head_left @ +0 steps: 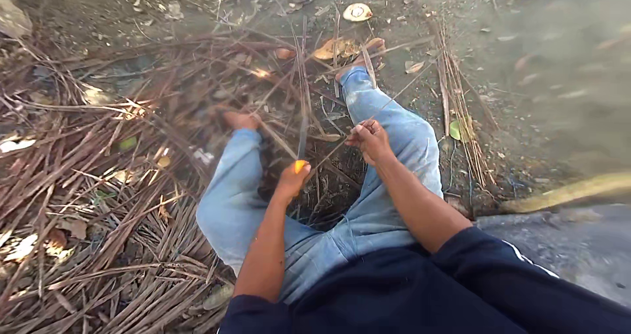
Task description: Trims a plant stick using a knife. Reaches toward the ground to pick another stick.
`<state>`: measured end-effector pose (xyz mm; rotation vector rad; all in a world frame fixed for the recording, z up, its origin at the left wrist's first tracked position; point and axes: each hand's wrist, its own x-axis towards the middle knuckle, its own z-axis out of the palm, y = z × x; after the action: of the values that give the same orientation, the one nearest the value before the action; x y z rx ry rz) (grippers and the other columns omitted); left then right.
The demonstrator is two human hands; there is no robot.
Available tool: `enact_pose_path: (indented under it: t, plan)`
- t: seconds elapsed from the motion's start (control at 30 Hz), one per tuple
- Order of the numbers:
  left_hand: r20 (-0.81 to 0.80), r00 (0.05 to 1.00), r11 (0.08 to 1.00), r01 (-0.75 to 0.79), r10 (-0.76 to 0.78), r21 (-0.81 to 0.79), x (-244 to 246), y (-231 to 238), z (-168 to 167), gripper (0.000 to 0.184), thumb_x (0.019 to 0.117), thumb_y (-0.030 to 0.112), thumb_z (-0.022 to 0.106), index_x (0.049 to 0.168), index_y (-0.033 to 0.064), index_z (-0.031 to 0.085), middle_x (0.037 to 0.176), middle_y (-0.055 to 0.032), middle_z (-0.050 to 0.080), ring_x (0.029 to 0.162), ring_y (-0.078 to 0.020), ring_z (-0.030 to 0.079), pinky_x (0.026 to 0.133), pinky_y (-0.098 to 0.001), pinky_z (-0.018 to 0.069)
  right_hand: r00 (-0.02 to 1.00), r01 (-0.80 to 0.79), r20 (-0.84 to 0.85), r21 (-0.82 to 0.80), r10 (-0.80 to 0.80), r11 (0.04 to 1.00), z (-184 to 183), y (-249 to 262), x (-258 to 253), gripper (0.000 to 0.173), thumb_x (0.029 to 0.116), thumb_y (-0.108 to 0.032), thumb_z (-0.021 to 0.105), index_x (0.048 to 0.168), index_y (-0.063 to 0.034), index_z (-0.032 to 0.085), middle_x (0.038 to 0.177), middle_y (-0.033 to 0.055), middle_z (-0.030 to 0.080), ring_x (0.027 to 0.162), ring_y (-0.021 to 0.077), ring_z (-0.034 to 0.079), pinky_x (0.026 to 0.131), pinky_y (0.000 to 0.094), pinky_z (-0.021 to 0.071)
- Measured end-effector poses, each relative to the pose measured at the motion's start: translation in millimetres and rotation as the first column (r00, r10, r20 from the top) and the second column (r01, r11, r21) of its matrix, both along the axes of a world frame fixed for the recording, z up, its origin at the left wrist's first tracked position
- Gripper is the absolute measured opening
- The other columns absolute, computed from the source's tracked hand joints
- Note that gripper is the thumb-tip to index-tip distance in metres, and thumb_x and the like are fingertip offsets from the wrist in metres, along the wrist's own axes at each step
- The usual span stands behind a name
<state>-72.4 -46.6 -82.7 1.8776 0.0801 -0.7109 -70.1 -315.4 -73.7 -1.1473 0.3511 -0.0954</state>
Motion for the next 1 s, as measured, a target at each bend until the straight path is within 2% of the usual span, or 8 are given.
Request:
enact_pose_path:
  t: [0.2,0.33,0.4,0.47,0.53,0.7,0.83,1.0]
  plan:
    - [-0.162,0.986,0.999,0.030,-0.036,-0.039,-6.3,-5.3,5.3,0.030,0.1038,0.026,0.062,0.122,0.0023,0.061,0.089,-0.0101,0.067,0.068,-0.0158,0.066,0.066,-0.0314,0.0583,0.972,-0.235,0.045,0.100,0.232,0.967,4.0,-12.0,-17.6,0.014,0.1033,-0.010,0.049,0.111,-0.0127,0.061,0.093,0.0021,0.068,0.077,0.0166,0.068,0.076,0.0407,0.0624]
    - [-0.220,0.973,0.977,0.019,-0.067,-0.212,-4.4,-1.1,-1.1,0.030,0.1030,0.025,0.063,0.122,0.0016,0.058,0.086,-0.0107,0.068,0.066,-0.0173,0.067,0.063,-0.0322,0.0599,0.791,-0.588,0.091,-0.160,0.605,0.793,16.0,-4.9,-29.4,0.019,0.1001,-0.009,0.055,0.111,-0.0026,0.069,0.101,0.0089,0.072,0.082,0.0207,0.072,0.081,0.0422,0.0641]
    - [-0.063,0.996,0.998,0.056,-0.057,-0.007,-4.1,-1.0,-2.7,0.031,0.1046,0.029,0.060,0.120,0.0026,0.062,0.093,-0.0105,0.070,0.076,-0.0177,0.066,0.071,-0.0360,0.0567,0.806,-0.546,0.051,-0.319,0.589,0.775,16.6,-1.3,-34.1,0.019,0.1023,-0.007,0.055,0.109,0.0024,0.070,0.096,0.0111,0.075,0.079,0.0204,0.075,0.079,0.0394,0.0652]
    - [0.125,0.991,0.960,0.004,-0.041,0.279,-1.0,-0.4,1.7,0.038,0.1062,0.033,0.056,0.126,0.0009,0.063,0.103,-0.0217,0.069,0.093,-0.0353,0.067,0.085,-0.0572,0.0541,0.894,-0.388,0.014,-0.474,0.447,0.791,13.8,1.5,-34.1,0.018,0.1032,-0.008,0.058,0.107,0.0042,0.071,0.095,0.0100,0.076,0.078,0.0175,0.076,0.078,0.0368,0.0662]
    - [0.236,0.972,0.912,-0.084,-0.015,0.402,1.1,0.4,3.1,0.045,0.1079,0.040,0.050,0.134,0.0033,0.056,0.101,-0.0235,0.069,0.092,-0.0401,0.069,0.084,-0.0622,0.0550,0.947,-0.266,0.006,-0.544,0.321,0.796,12.8,1.7,-33.3,0.019,0.1042,-0.009,0.058,0.109,0.0046,0.070,0.095,0.0100,0.077,0.079,0.0160,0.076,0.079,0.0353,0.0660]
    - [0.354,0.907,0.894,0.052,-0.229,0.445,-17.9,-18.4,10.0,0.049,0.1090,0.045,0.040,0.138,0.0060,0.050,0.085,-0.0181,0.067,0.075,-0.0371,0.068,0.068,-0.0604,0.0560,0.965,-0.199,0.033,-0.548,0.259,0.812,9.9,9.5,-36.5,0.020,0.1044,-0.009,0.058,0.115,0.0055,0.069,0.101,0.0120,0.076,0.086,0.0161,0.077,0.083,0.0342,0.0657]
    - [0.336,0.842,0.859,0.253,-0.422,0.444,-34.9,-38.8,10.2,0.053,0.1108,0.040,0.031,0.151,0.0080,0.044,0.102,-0.0185,0.071,0.090,-0.0373,0.071,0.079,-0.0600,0.0567,0.966,-0.126,0.106,-0.601,0.234,0.790,8.1,18.1,-42.3,0.020,0.1036,-0.007,0.059,0.114,0.0056,0.069,0.102,0.0120,0.077,0.089,0.0156,0.077,0.086,0.0345,0.0649]
    - [0.185,0.894,0.797,0.250,-0.408,0.549,-24.1,-36.7,3.2,0.052,0.1111,0.045,0.027,0.142,0.0092,0.049,0.091,-0.0188,0.070,0.087,-0.0395,0.071,0.077,-0.0597,0.0562,0.963,-0.083,0.153,-0.621,0.224,0.780,7.0,14.3,-45.0,0.020,0.1043,-0.005,0.057,0.116,0.0055,0.069,0.109,0.0131,0.076,0.092,0.0177,0.077,0.089,0.0349,0.0648]
